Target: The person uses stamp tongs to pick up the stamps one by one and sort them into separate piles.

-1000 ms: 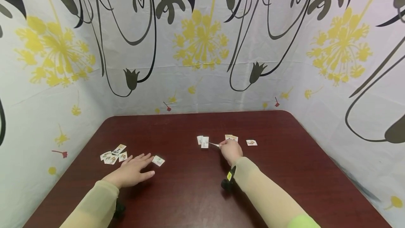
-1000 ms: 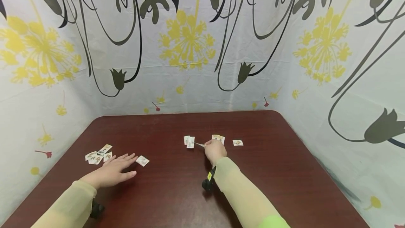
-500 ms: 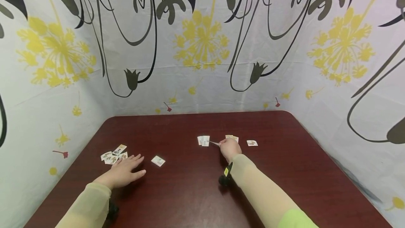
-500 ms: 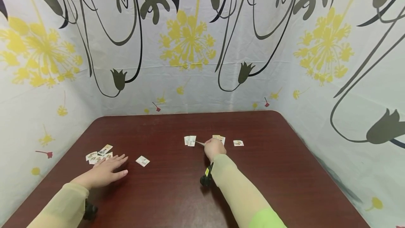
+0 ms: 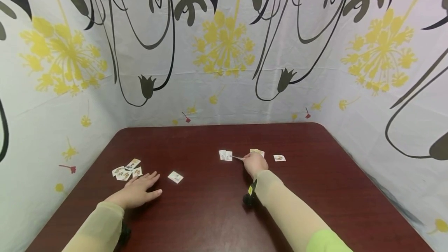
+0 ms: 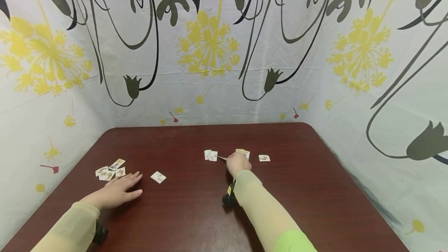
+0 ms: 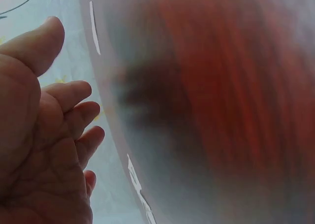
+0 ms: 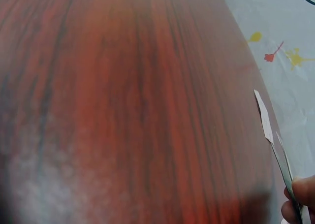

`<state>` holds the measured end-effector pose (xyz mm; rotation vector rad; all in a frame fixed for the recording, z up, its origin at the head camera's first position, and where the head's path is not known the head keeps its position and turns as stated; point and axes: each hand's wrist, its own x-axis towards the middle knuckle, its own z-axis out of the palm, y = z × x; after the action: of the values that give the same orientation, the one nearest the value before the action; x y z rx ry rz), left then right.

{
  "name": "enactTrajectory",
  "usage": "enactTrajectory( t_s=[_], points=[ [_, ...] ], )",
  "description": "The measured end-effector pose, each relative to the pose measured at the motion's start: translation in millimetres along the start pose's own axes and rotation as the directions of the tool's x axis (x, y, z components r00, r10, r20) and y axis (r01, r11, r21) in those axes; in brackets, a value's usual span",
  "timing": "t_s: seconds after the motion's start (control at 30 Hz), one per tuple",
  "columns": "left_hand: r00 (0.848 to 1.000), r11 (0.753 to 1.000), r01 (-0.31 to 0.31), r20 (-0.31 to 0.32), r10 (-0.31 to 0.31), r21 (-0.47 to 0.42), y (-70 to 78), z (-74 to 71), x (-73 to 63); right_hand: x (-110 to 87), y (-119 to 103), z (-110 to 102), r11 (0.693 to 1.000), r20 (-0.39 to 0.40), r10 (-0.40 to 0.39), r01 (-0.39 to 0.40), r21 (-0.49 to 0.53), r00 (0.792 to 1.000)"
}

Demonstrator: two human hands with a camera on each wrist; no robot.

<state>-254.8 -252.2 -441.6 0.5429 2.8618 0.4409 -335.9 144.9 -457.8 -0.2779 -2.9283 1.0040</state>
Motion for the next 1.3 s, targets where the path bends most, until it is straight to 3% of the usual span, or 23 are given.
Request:
enactTrajectory(
  t_s=[0.13, 0.4, 0.7, 1.03, 1.3],
  points=[
    [0.998, 1.000, -0.024, 0.056, 0.024, -0.006, 7.0, 1.5, 3.7, -1.2, -0.7, -2.0, 1.000, -0.016, -0.009, 0.009, -0.020, 1.000],
    [0.991, 0.996, -0.087, 0.104, 0.087, -0.003, 19.9, 2.7, 10.6, -2.9, -1.6, -4.1, 0.999, -0.038, 0.011, -0.013, -0.034, 0.999],
    [0.989, 0.998, -0.064, 0.136, 0.064, -0.003, 27.2, 7.8, 19.3, -8.0, -3.4, -6.4, 0.999, -0.049, 0.037, -0.037, 0.006, 0.998],
    [0.988, 0.998, -0.062, 0.146, 0.059, 0.022, 34.1, 7.1, 19.6, -8.3, 2.9, -7.8, 1.000, -0.036, 0.024, -0.024, -0.002, 0.999],
    [0.981, 0.994, -0.107, 0.164, 0.101, 0.029, 37.8, 6.4, 19.8, -9.8, 7.7, -6.3, 0.999, -0.035, 0.031, -0.032, -0.010, 0.999]
  ],
)
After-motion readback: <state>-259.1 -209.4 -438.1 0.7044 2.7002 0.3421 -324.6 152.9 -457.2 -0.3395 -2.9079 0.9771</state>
